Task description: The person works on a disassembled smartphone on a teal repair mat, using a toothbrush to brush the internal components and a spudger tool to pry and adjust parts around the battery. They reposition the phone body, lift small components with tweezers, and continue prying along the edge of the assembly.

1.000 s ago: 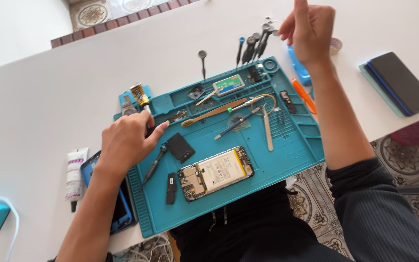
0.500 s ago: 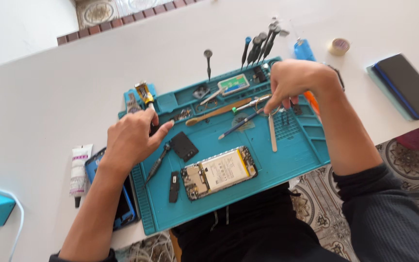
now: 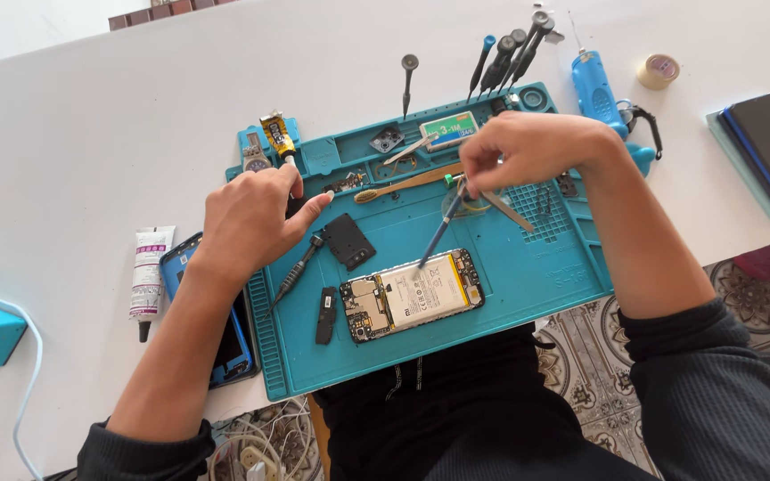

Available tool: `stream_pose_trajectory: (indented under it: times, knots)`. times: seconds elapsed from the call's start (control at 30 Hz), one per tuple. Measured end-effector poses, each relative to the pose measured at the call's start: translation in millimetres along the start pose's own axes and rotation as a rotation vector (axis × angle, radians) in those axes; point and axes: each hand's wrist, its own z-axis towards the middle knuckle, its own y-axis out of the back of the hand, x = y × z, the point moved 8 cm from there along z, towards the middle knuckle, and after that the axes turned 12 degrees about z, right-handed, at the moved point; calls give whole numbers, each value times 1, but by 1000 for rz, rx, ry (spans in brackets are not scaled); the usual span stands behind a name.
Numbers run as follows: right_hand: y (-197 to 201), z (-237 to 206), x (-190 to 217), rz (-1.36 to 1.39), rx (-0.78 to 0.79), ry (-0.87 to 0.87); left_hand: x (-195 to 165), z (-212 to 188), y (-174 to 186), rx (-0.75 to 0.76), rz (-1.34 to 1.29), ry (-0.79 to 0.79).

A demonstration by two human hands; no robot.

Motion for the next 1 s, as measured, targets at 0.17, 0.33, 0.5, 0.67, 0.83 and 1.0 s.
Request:
stream_pose_trajectory:
  times: [0.17, 0.33, 0.5, 0.67, 0.83, 1.0]
  knots:
    - [3, 2, -2, 134, -58, 32, -5, 1, -1, 5, -10, -9]
    - [19, -5, -2, 217, -252, -32, -5, 0, -4, -14, -37, -21]
    - [35, -7, 15, 196, -423, 145, -1, 1, -5, -60, -47, -48]
    - [34, -4, 12, 431, -408, 284, -1, 1, -7, -67, -21, -58]
    - [24, 6, 20, 552, -457, 401, -18, -7, 16, -279, -61, -208]
    - [-11, 19, 51, 443, -426, 574, -41, -18, 30, -348, -134, -381]
